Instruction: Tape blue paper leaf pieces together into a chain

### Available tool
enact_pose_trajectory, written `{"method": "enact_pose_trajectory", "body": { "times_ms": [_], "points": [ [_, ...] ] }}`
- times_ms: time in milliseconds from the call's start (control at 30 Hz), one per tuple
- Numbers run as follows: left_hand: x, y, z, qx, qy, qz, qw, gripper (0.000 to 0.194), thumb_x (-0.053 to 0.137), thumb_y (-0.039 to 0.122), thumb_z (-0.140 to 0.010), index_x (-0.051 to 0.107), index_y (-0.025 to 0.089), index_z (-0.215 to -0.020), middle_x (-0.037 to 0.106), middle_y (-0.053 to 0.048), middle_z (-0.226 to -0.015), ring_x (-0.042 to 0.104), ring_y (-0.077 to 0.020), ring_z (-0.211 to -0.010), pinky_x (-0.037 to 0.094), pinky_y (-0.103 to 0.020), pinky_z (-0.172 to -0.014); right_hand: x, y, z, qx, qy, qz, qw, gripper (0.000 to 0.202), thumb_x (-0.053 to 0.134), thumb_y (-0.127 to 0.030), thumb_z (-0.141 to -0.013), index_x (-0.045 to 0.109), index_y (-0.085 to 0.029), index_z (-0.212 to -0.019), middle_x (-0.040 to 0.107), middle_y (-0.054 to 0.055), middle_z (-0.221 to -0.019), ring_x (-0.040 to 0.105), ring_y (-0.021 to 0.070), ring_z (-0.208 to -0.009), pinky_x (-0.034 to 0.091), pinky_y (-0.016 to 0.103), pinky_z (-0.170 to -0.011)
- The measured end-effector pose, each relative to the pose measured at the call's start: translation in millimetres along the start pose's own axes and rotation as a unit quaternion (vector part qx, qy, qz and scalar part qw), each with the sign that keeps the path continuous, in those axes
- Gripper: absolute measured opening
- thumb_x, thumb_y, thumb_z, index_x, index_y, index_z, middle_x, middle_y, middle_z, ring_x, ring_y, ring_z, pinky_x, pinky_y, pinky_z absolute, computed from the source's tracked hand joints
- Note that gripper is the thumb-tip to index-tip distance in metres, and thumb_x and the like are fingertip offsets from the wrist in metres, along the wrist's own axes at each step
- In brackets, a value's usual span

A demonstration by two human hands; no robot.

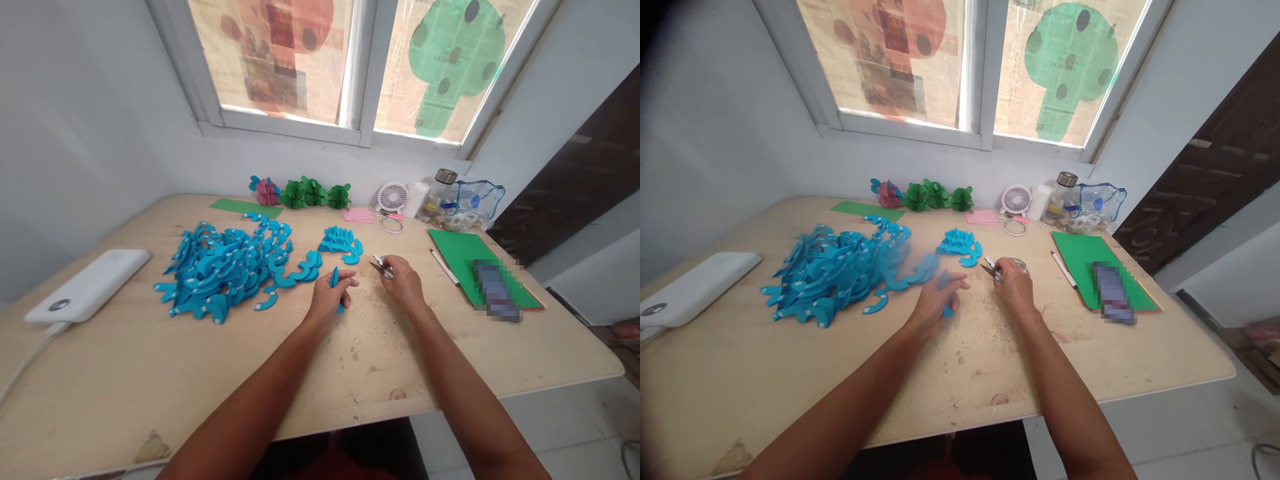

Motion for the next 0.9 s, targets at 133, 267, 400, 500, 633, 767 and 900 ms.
{"method": "enact_pose_trajectory", "body": {
  "times_ms": [133, 267, 400, 500, 633, 767, 900],
  "points": [
    [-1.3, -0.9, -2.0, 0.005, 0.002, -0.009, 1.000, 0.023, 0.063, 0.026, -0.062, 0.062, 0.012, -0.080, 0.067, -0.005, -0.074, 0.044, -0.0042, -0.033, 0.029, -0.019, -0.033, -0.3, -6.9, 0.7, -0.035, -0.015, 0.012, 0.999, 0.010, 0.050, -0.023, -0.081, 0.060, -0.021, -0.083, 0.063, 0.004, -0.086, 0.055, 0.0171, -0.082, 0.034, 0.025, -0.064],
    [-1.8, -1.4, -2.8, 0.006, 0.002, -0.010, 1.000, 0.023, 0.063, 0.026, -0.062, 0.062, 0.012, -0.081, 0.067, -0.006, -0.076, 0.044, -0.0043, -0.033, 0.029, -0.019, -0.033, -0.7, -10.3, 1.1, -0.051, -0.038, 0.011, 0.998, 0.015, 0.047, -0.026, -0.084, 0.061, -0.022, -0.084, 0.064, 0.004, -0.085, 0.055, 0.0162, -0.082, 0.034, 0.024, -0.065],
    [-1.7, -1.3, -2.4, 0.009, 0.001, -0.010, 1.000, 0.023, 0.063, 0.026, -0.061, 0.062, 0.012, -0.081, 0.067, -0.006, -0.075, 0.044, -0.0041, -0.033, 0.029, -0.019, -0.033, -2.4, -11.6, 3.1, -0.023, -0.014, 0.023, 0.999, 0.013, 0.050, -0.021, -0.080, 0.059, -0.021, -0.088, 0.063, 0.004, -0.091, 0.055, 0.0165, -0.081, 0.033, 0.024, -0.062],
    [-1.7, -0.8, -1.9, 0.009, 0.007, -0.009, 1.000, 0.022, 0.063, 0.025, -0.061, 0.062, 0.012, -0.080, 0.067, -0.005, -0.075, 0.044, -0.0038, -0.033, 0.028, -0.019, -0.033, -3.6, -13.6, 4.5, -0.011, -0.006, 0.025, 1.000, 0.016, 0.051, -0.017, -0.077, 0.057, -0.021, -0.092, 0.062, 0.003, -0.096, 0.055, 0.0163, -0.081, 0.032, 0.024, -0.060],
    [-2.0, -0.4, -1.9, 0.008, 0.013, -0.005, 1.000, 0.022, 0.063, 0.024, -0.061, 0.061, 0.012, -0.080, 0.067, -0.005, -0.076, 0.043, -0.0033, -0.033, 0.028, -0.019, -0.033, -5.5, -14.2, 4.2, -0.008, -0.021, 0.036, 0.999, 0.010, 0.050, -0.022, -0.081, 0.058, -0.021, -0.085, 0.063, 0.003, -0.090, 0.055, 0.0163, -0.081, 0.031, 0.024, -0.060],
    [-2.5, -0.8, -2.5, 0.005, 0.012, -0.004, 1.000, 0.022, 0.063, 0.025, -0.061, 0.062, 0.012, -0.079, 0.067, -0.005, -0.074, 0.043, -0.0038, -0.033, 0.028, -0.019, -0.033, -7.2, -9.7, 2.0, 0.002, -0.040, 0.043, 0.998, 0.014, 0.048, -0.027, -0.084, 0.061, -0.021, -0.084, 0.064, 0.003, -0.088, 0.056, 0.0155, -0.080, 0.031, 0.024, -0.060],
    [-2.9, -1.1, -3.0, 0.003, 0.013, -0.003, 1.000, 0.021, 0.063, 0.024, -0.061, 0.062, 0.012, -0.079, 0.067, -0.005, -0.073, 0.043, -0.0039, -0.033, 0.028, -0.020, -0.034, -8.7, -4.8, 1.3, 0.027, -0.023, 0.058, 0.998, 0.013, 0.049, -0.026, -0.083, 0.060, -0.021, -0.085, 0.063, 0.004, -0.089, 0.056, 0.0155, -0.077, 0.029, 0.024, -0.056]
  ]
}}
Point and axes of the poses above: each hand's wrist, its own z-axis away from the middle knuckle, its own x-axis out of the palm, y = z × x, the point moved 2 cm from there along -z, towards the middle knuckle
